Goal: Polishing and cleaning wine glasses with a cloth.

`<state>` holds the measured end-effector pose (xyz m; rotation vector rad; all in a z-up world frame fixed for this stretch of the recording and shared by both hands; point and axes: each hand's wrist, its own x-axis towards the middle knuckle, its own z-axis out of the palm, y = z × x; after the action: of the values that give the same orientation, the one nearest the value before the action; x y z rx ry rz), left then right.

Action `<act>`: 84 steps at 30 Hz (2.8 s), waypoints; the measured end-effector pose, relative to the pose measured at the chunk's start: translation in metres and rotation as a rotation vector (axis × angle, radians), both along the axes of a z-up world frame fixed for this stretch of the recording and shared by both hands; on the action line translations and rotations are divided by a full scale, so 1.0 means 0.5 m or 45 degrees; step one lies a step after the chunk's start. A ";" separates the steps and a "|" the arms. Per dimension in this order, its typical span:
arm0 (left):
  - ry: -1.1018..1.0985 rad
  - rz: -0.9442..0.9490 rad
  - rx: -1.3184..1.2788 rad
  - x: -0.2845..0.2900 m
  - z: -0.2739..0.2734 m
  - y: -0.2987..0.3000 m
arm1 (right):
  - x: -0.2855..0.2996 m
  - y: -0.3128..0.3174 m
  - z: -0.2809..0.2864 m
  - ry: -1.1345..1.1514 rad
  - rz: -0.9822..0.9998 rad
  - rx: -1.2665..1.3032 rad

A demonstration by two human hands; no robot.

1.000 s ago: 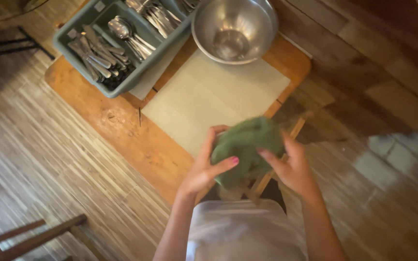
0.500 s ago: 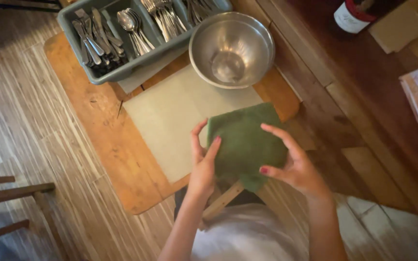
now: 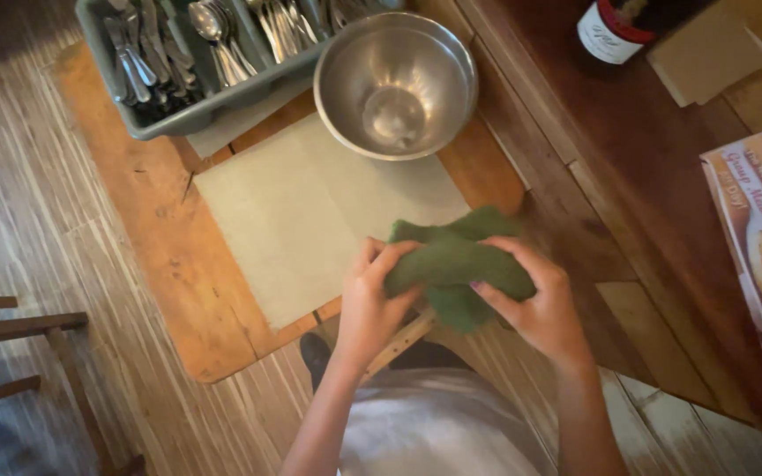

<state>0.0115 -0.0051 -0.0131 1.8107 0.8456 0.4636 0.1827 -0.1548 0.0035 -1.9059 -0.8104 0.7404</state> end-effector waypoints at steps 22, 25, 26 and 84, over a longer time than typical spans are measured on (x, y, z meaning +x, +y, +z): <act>-0.263 -0.205 -0.651 0.033 -0.045 -0.064 | -0.060 0.017 -0.002 0.595 -0.760 0.603; -0.583 -0.014 -0.892 0.025 -0.063 -0.054 | -0.106 0.021 -0.044 0.698 -0.630 0.575; -0.655 0.103 -1.018 0.021 -0.051 -0.044 | -0.121 0.023 -0.062 0.806 -0.624 0.558; -0.766 -0.037 0.105 0.623 -0.011 0.071 | 0.353 0.175 0.061 -0.466 -0.749 0.285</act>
<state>0.3231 0.0304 -0.0186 1.6164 0.3848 0.9733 0.3592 -0.0671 0.0340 -1.9523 -0.4732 -0.0585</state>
